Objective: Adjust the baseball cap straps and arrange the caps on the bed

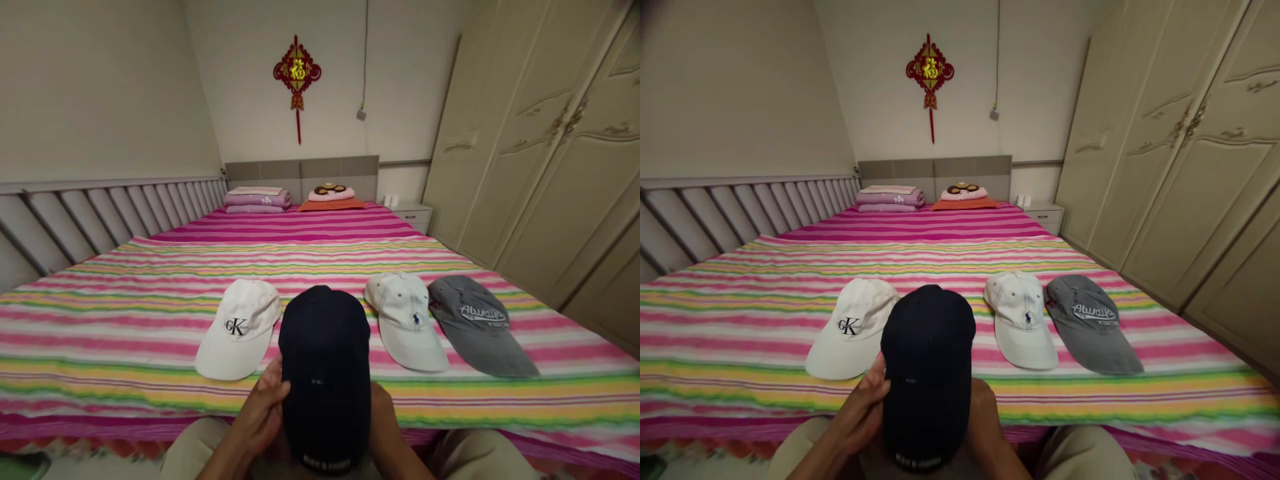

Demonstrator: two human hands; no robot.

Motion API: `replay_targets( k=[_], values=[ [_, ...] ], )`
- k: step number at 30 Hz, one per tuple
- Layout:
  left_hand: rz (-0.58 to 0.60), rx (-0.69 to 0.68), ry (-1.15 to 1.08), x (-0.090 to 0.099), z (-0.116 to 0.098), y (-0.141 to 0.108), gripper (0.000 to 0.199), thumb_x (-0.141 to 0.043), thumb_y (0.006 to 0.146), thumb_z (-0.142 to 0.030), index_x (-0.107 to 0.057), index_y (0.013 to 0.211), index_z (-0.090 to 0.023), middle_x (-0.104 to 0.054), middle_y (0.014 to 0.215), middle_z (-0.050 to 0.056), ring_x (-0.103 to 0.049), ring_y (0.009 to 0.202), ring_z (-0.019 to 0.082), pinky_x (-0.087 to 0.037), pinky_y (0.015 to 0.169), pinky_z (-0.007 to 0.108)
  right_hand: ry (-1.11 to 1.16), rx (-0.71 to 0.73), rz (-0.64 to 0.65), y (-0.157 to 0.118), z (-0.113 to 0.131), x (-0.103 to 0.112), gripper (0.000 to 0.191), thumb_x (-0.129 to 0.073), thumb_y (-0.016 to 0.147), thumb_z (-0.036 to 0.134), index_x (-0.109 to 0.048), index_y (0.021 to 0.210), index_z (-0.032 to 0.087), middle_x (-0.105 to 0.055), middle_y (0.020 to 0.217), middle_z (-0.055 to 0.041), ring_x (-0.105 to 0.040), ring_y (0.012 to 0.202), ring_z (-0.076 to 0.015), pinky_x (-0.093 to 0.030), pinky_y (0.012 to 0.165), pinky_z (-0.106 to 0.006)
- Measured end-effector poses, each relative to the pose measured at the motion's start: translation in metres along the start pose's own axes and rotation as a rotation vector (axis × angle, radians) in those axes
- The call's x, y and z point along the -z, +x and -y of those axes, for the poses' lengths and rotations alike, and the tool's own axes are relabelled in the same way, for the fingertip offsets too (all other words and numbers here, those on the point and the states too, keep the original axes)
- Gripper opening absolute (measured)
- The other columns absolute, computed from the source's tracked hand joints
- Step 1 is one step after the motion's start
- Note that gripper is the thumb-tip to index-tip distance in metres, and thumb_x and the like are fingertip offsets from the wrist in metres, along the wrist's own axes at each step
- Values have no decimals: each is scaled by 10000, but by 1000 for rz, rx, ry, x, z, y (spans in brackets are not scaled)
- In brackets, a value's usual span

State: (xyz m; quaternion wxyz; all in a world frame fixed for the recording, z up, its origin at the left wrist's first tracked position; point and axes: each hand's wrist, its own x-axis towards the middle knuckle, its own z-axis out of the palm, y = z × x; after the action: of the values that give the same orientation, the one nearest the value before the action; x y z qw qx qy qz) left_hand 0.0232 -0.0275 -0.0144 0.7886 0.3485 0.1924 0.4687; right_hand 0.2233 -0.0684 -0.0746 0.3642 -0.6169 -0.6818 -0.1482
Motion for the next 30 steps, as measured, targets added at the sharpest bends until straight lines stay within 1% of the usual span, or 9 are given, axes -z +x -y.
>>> replay_targets(
  k=[2,3,5,9,13,16,20,24,30],
  values=[
    [30,-4,-10,-3,-5,24,616,-623,672,-100,-434,1239,-249,-577,1172,67,-473,1138,234,-291,1016,390,-46,-15,16,1,-10,1,197,-430,837,198,-532,670,170,-542,531,15,-496,469,-116,-329,461,-241],
    [39,-2,-11,-5,-6,36,612,-622,671,-89,-435,1234,-240,-597,1142,69,-506,1102,231,-309,1004,394,-71,-30,17,1,-14,1,192,-420,823,170,-517,658,176,-536,502,11,-491,450,-122,-294,450,-248],
    [46,1,-19,-7,-6,60,610,-627,662,-71,-440,1223,-223,-632,1077,67,-567,1015,217,-345,976,394,-117,-52,6,1,-23,-1,189,-404,821,167,-494,656,183,-530,481,8,-485,426,-126,-251,444,-256],
    [27,2,-59,-11,3,102,634,-639,636,-43,-442,1212,-221,-672,974,40,-622,878,174,-403,917,351,-165,-23,-16,-1,-29,-8,240,-368,854,216,-466,636,194,-524,499,9,-494,449,-128,-253,482,-258],
    [-21,32,-63,-5,18,130,636,-638,625,-30,-452,1198,-234,-687,910,20,-633,821,158,-455,831,308,-192,-2,-46,-4,-29,-12,245,-357,866,216,-464,647,194,-517,513,10,-491,471,-129,-254,507,-259],
    [-42,76,-48,4,26,140,622,-648,617,-34,-470,1178,-234,-692,871,9,-639,767,150,-474,777,291,-199,7,-62,-4,-29,-12,245,-360,868,211,-465,648,194,-509,514,12,-483,473,-128,-253,512,-259],
    [-36,104,-31,10,29,141,607,-671,597,-38,-500,1145,-234,-690,880,6,-639,769,159,-471,775,301,-199,11,-72,-5,-29,-13,244,-370,866,209,-466,643,192,-507,518,11,-477,477,-128,-263,524,-260],
    [-19,109,-19,10,29,138,557,-674,598,-50,-528,1108,-222,-682,931,21,-632,814,171,-465,784,307,-202,7,-72,-5,-29,-13,235,-376,863,204,-474,650,188,-511,530,8,-476,486,-129,-266,528,-259],
    [-12,122,11,7,28,134,458,-680,589,-50,-575,1019,-171,-682,904,43,-632,781,163,-476,743,286,-220,7,-64,-5,-28,-11,240,-374,860,199,-475,642,187,-504,533,8,-465,494,-128,-264,532,-258]
  ],
)
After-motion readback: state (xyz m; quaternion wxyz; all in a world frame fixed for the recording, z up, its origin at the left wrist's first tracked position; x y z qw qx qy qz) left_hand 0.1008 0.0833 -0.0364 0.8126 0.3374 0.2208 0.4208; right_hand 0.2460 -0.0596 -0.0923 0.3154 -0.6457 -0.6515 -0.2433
